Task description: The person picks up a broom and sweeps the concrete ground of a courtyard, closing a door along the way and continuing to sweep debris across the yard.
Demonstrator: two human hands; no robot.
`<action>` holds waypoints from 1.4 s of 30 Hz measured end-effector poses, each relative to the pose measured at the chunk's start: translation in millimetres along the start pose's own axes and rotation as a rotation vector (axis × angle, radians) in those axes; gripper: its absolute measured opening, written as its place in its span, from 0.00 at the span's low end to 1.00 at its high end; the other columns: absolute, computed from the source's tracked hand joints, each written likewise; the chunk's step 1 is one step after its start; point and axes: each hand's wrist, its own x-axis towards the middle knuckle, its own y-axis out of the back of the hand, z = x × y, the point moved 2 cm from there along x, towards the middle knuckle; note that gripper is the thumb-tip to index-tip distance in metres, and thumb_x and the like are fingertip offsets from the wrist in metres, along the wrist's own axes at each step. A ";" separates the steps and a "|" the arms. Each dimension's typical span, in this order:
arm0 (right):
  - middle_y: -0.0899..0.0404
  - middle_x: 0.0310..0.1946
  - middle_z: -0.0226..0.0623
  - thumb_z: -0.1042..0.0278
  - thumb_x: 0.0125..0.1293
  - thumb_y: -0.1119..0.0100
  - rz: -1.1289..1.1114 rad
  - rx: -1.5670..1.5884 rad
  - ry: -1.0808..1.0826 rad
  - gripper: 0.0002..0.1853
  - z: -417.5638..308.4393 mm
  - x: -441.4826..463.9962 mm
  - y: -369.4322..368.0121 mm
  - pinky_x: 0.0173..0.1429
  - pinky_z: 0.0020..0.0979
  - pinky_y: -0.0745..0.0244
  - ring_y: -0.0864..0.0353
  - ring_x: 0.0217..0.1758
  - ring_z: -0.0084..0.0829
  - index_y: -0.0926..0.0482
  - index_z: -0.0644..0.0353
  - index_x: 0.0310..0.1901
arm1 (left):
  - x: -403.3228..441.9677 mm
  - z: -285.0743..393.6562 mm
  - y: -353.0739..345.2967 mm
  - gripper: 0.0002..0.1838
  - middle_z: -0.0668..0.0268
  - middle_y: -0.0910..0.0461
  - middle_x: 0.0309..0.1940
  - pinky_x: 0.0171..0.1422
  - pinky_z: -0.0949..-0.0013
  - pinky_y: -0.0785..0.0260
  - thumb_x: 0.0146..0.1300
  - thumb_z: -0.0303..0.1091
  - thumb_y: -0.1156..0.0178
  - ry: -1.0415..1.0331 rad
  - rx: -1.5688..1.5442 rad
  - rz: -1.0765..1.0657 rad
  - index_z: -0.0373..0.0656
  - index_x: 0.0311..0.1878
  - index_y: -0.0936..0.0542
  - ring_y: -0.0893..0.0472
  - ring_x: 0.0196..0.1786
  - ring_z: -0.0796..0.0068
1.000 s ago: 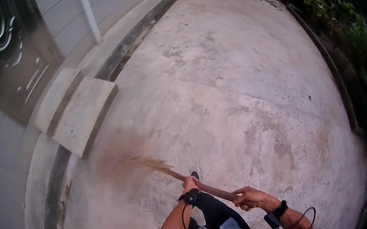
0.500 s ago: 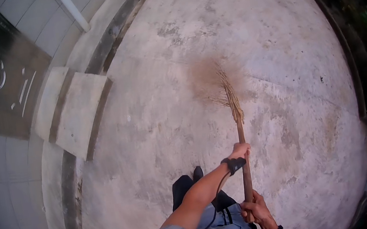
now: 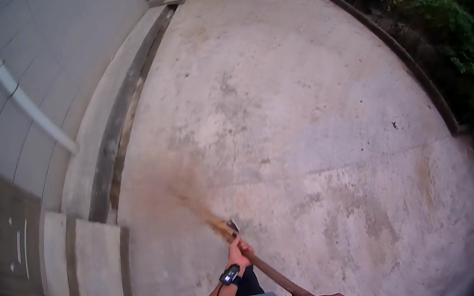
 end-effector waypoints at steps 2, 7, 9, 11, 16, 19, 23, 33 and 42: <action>0.35 0.18 0.29 0.71 0.49 0.39 0.014 -0.004 0.333 0.17 -70.8 42.5 -5.4 0.23 0.28 0.37 0.40 0.16 0.22 0.28 0.63 0.42 | 27.8 49.0 -29.2 0.18 0.78 0.40 0.09 0.23 0.75 0.40 0.57 0.37 0.45 0.064 -0.006 0.081 0.52 0.14 0.38 0.37 0.14 0.83; 0.31 0.23 0.25 0.69 0.53 0.38 -0.141 -0.451 -0.189 0.30 -234.3 99.7 44.5 0.24 0.19 0.36 0.32 0.20 0.17 0.37 0.57 0.58 | 66.4 126.0 -131.7 0.18 0.77 0.42 0.08 0.23 0.75 0.42 0.54 0.33 0.48 -0.007 -0.081 0.159 0.52 0.12 0.41 0.40 0.13 0.81; 0.25 0.24 0.37 0.72 0.49 0.39 -0.076 -0.577 -0.059 0.29 -295.7 123.8 73.9 0.23 0.27 0.30 0.27 0.16 0.29 0.35 0.59 0.55 | 99.4 153.3 -174.6 0.17 0.76 0.43 0.08 0.24 0.75 0.42 0.53 0.32 0.48 -0.015 -0.086 0.137 0.53 0.12 0.42 0.40 0.14 0.80; 0.21 0.25 0.33 0.63 0.47 0.36 0.117 -0.758 -0.178 0.30 -366.5 144.5 92.2 0.29 0.26 0.28 0.25 0.21 0.27 0.31 0.50 0.56 | 139.5 184.9 -211.3 0.17 0.76 0.44 0.08 0.24 0.73 0.43 0.51 0.32 0.47 -0.023 -0.111 0.101 0.53 0.12 0.42 0.40 0.14 0.80; 0.22 0.22 0.39 0.58 0.45 0.34 0.701 -1.458 0.266 0.16 -521.1 229.2 137.5 0.30 0.31 0.28 0.23 0.24 0.39 0.20 0.52 0.38 | 265.1 271.1 -321.9 0.17 0.77 0.43 0.08 0.25 0.76 0.42 0.49 0.28 0.48 -0.094 -0.170 0.185 0.52 0.13 0.43 0.40 0.13 0.79; 0.23 0.21 0.41 0.58 0.45 0.33 0.703 -1.253 0.602 0.15 -613.7 298.0 184.9 0.27 0.32 0.29 0.23 0.23 0.40 0.19 0.57 0.33 | 331.2 322.1 -365.4 0.16 0.76 0.42 0.08 0.24 0.74 0.40 0.48 0.26 0.48 -0.134 -0.200 0.226 0.51 0.12 0.42 0.38 0.14 0.79; 0.24 0.18 0.41 0.61 0.48 0.36 0.505 -1.350 0.783 0.12 -777.9 379.7 210.8 0.25 0.34 0.30 0.25 0.21 0.41 0.20 0.60 0.31 | 395.3 402.1 -441.1 0.15 0.77 0.41 0.08 0.25 0.74 0.39 0.48 0.30 0.49 -0.275 -0.068 0.125 0.52 0.11 0.41 0.37 0.14 0.79; 0.25 0.17 0.42 0.67 0.53 0.45 0.203 -1.396 0.997 0.07 -1100.9 655.1 278.6 0.25 0.35 0.32 0.25 0.21 0.41 0.22 0.60 0.31 | 582.9 602.2 -521.5 0.08 0.72 0.34 0.15 0.39 0.66 0.38 0.36 0.30 0.52 -0.462 -0.170 0.255 0.53 0.12 0.40 0.33 0.23 0.73; 0.26 0.15 0.41 0.68 0.52 0.45 0.343 -1.132 0.876 0.05 -1356.2 825.6 352.5 0.26 0.33 0.32 0.25 0.20 0.40 0.22 0.59 0.28 | 721.1 738.0 -745.5 0.05 0.68 0.28 0.21 0.45 0.64 0.33 0.45 0.23 0.50 -0.440 0.004 0.219 0.46 0.20 0.34 0.29 0.30 0.72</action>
